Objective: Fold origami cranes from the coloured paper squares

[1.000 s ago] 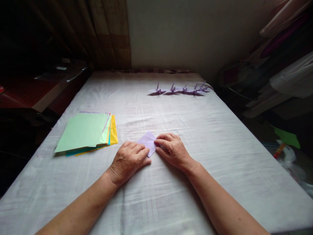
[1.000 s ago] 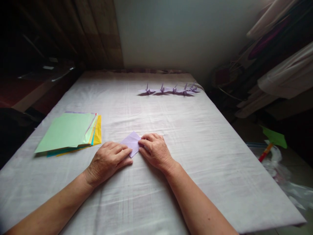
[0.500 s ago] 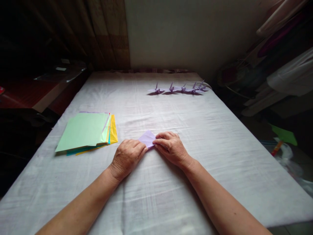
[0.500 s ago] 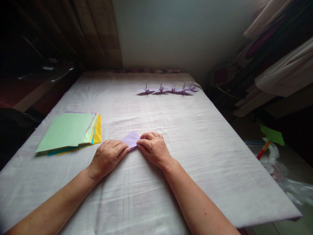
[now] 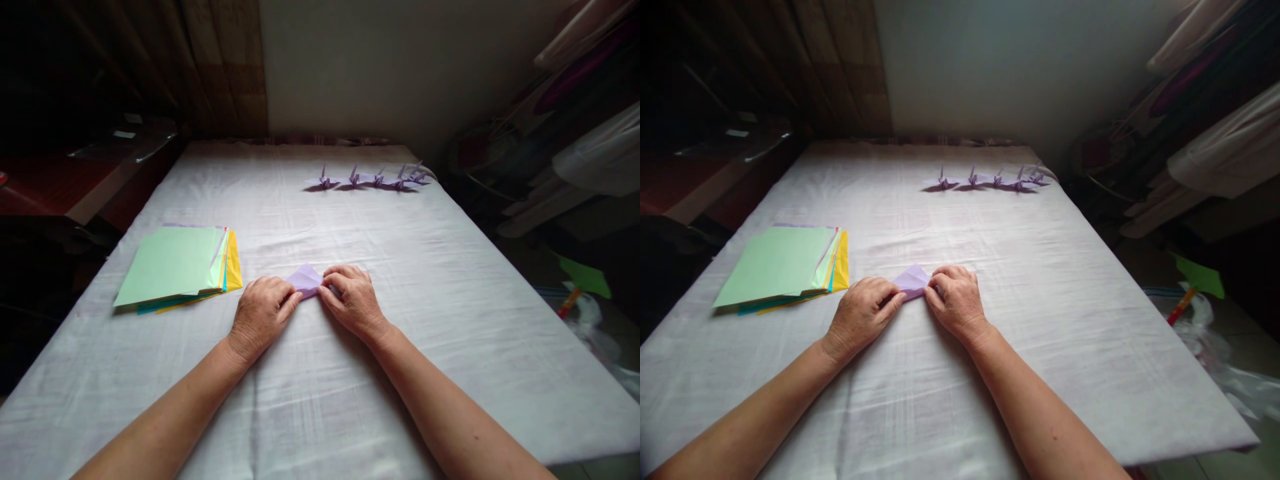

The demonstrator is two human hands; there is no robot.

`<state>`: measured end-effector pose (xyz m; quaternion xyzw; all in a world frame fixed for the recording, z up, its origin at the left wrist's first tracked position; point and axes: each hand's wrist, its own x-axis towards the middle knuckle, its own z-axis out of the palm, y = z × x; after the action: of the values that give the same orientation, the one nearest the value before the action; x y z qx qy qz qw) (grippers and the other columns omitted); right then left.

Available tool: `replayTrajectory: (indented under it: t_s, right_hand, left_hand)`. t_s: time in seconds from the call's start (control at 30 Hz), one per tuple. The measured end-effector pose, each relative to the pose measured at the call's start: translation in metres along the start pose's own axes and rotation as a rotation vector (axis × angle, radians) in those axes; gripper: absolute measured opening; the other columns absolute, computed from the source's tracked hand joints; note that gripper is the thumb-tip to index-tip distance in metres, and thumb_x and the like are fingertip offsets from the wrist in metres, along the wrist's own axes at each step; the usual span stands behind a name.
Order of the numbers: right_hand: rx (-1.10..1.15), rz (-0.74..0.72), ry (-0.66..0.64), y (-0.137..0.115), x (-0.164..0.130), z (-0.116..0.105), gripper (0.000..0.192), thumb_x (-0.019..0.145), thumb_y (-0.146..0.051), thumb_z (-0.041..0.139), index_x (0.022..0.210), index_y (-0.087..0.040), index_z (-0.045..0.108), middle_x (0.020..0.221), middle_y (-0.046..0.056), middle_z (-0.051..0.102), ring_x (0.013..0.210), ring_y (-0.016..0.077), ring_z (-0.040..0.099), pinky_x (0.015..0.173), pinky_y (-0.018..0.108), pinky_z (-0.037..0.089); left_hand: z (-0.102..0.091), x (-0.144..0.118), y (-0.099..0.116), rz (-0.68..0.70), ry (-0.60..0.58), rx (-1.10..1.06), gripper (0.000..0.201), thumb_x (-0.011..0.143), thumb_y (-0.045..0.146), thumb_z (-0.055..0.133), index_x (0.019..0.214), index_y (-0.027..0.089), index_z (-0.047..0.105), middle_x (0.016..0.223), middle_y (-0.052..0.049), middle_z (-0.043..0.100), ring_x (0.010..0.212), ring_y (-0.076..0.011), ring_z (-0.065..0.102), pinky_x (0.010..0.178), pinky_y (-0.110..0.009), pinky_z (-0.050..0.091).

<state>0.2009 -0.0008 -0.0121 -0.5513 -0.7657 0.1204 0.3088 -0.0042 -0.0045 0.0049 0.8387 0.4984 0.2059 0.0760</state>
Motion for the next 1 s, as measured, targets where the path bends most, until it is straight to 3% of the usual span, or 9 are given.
replayTrajectory:
  t_s: [0.23, 0.33, 0.43, 0.57, 0.77, 1.0]
  right_hand:
    - [-0.064, 0.062, 0.031, -0.003, -0.002, 0.003, 0.011, 0.083, -0.029, 0.065, 0.075, -0.023, 0.063, 0.102, 0.005, 0.068, 0.099, 0.0243, 0.057, 0.087, 0.04, 0.036]
    - [-0.066, 0.06, 0.031, -0.003, -0.002, 0.003, 0.009, 0.082, -0.028, 0.066, 0.075, -0.023, 0.063, 0.102, 0.005, 0.068, 0.1, 0.0242, 0.056, 0.086, 0.04, 0.036]
    - [-0.068, 0.059, 0.022, -0.003, -0.001, 0.002, 0.008, 0.081, -0.026, 0.067, 0.075, -0.023, 0.063, 0.102, 0.004, 0.068, 0.1, 0.024, 0.056, 0.087, 0.04, 0.035]
    - [-0.063, 0.063, 0.011, -0.003, -0.001, 0.002, 0.009, 0.082, -0.027, 0.066, 0.075, -0.023, 0.063, 0.101, 0.004, 0.067, 0.099, 0.0237, 0.056, 0.087, 0.04, 0.035]
    - [-0.032, 0.077, 0.023, -0.003, 0.0, 0.001, 0.011, 0.083, -0.028, 0.066, 0.073, -0.024, 0.064, 0.101, 0.003, 0.068, 0.099, 0.023, 0.057, 0.088, 0.04, 0.035]
    - [-0.066, 0.107, 0.036, -0.007, 0.001, 0.003, 0.016, 0.081, -0.032, 0.07, 0.07, -0.023, 0.062, 0.101, 0.004, 0.067, 0.098, 0.0241, 0.056, 0.086, 0.041, 0.034]
  left_hand:
    - [0.003, 0.003, -0.001, -0.033, 0.031, 0.104, 0.022, 0.094, 0.033, 0.054, 0.077, 0.019, 0.06, 0.077, -0.003, 0.064, 0.071, -0.0187, 0.057, 0.068, -0.032, 0.041]
    - [0.004, 0.001, -0.002, -0.011, 0.054, 0.124, 0.016, 0.093, 0.03, 0.055, 0.085, 0.019, 0.063, 0.08, -0.003, 0.065, 0.072, -0.0187, 0.058, 0.068, -0.032, 0.043]
    - [0.003, -0.002, -0.001, 0.118, 0.125, 0.146, 0.015, 0.093, 0.024, 0.055, 0.101, 0.021, 0.067, 0.094, -0.004, 0.069, 0.081, -0.0199, 0.061, 0.072, -0.033, 0.046]
    - [0.002, -0.01, 0.006, 0.321, 0.169, 0.195, 0.024, 0.093, 0.018, 0.056, 0.114, 0.023, 0.068, 0.114, -0.004, 0.071, 0.107, -0.0244, 0.059, 0.091, -0.039, 0.043]
    - [0.001, -0.019, 0.015, 0.257, 0.087, 0.212, 0.027, 0.094, 0.028, 0.057, 0.119, 0.021, 0.066, 0.118, -0.003, 0.071, 0.116, -0.0279, 0.058, 0.102, -0.045, 0.034]
    - [0.003, -0.02, 0.013, 0.269, 0.072, 0.221, 0.027, 0.095, 0.024, 0.052, 0.118, 0.022, 0.067, 0.118, -0.004, 0.071, 0.112, -0.0273, 0.061, 0.1, -0.045, 0.036]
